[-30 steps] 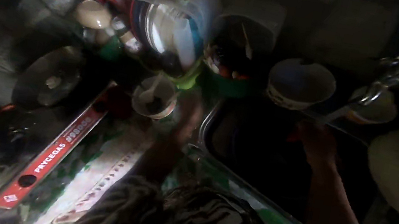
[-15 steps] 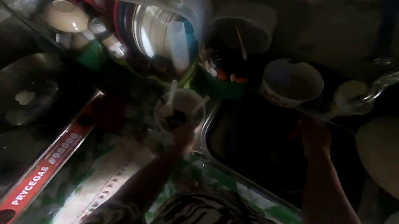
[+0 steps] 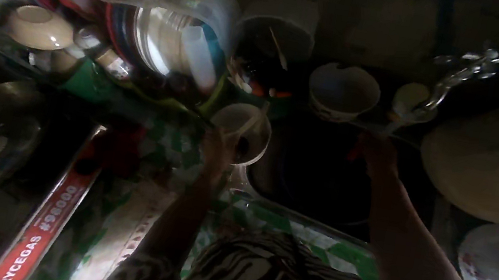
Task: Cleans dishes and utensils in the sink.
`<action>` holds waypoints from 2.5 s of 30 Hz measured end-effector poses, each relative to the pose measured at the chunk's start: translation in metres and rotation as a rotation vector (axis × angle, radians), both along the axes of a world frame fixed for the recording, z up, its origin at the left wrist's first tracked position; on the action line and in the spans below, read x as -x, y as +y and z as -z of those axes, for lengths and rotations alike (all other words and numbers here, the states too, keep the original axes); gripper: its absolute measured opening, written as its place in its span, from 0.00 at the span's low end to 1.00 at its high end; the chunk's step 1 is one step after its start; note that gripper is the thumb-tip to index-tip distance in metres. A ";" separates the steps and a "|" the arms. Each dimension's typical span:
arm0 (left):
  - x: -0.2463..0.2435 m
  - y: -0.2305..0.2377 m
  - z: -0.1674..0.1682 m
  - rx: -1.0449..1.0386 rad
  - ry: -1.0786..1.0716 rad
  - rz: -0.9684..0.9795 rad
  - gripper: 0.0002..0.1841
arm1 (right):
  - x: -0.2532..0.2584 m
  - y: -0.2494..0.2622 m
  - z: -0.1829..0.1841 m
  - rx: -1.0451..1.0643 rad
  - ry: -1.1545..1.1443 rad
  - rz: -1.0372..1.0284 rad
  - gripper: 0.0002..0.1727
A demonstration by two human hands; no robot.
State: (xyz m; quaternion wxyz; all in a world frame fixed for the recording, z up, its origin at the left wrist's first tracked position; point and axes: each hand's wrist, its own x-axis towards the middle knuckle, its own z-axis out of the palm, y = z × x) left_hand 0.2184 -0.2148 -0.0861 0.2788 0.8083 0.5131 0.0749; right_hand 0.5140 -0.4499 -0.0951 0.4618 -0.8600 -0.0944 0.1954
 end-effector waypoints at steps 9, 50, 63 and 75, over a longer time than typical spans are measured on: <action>-0.015 0.104 0.017 0.178 -0.314 -0.582 0.24 | 0.020 -0.002 -0.004 -0.069 0.074 -0.021 0.23; -0.259 -0.149 -0.013 0.188 -0.295 0.460 0.15 | -0.043 -0.028 0.018 -0.147 -0.096 -0.368 0.22; -0.218 -0.176 0.033 1.237 -0.302 -0.098 0.39 | 0.006 -0.039 -0.007 -0.210 -0.234 -0.467 0.11; -0.203 -0.155 0.047 0.936 -0.069 0.268 0.17 | 0.036 -0.076 0.044 -0.252 0.016 -0.225 0.19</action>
